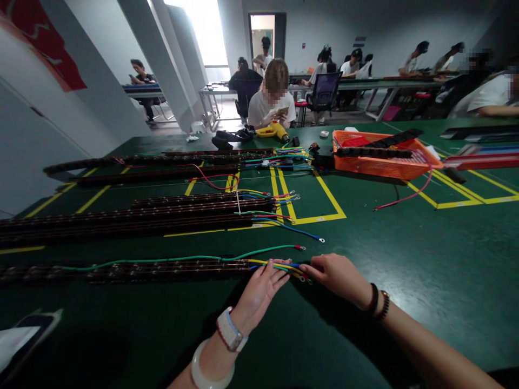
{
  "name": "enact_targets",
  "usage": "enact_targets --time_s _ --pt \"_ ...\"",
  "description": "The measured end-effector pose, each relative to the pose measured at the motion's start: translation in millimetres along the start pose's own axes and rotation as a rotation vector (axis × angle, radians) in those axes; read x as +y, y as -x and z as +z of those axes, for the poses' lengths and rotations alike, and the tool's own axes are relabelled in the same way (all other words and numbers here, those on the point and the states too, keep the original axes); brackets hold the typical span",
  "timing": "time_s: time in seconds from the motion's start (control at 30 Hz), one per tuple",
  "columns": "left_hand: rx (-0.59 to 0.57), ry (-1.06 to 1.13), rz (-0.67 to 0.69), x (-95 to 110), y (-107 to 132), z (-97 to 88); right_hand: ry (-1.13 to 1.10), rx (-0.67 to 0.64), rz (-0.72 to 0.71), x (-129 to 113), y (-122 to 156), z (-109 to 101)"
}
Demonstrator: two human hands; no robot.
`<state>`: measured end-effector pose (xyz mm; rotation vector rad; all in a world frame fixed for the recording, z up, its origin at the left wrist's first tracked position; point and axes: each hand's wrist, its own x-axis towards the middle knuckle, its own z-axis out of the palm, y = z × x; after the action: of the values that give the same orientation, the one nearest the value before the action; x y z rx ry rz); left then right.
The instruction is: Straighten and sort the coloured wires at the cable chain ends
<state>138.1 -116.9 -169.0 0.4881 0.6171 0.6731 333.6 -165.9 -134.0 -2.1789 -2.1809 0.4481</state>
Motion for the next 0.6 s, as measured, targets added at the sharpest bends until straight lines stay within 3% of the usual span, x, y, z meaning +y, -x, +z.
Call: enact_targets --time_s 0.13,0.23,0.4,0.6 --pt "0.000 0.001 0.001 0 0 0.2 -0.050 -0.030 -0.065 -10 15 8" --pt "0.016 0.004 -0.001 0 1 1.1 -0.054 0.011 -0.073 -11 13 1" --pt "0.057 -0.003 -0.001 0 0 2.9 0.017 0.102 -0.011 -6 -8 -13" --pt "0.032 -0.020 0.003 -1 0 0.2 0.118 0.017 0.036 -7 -36 0"
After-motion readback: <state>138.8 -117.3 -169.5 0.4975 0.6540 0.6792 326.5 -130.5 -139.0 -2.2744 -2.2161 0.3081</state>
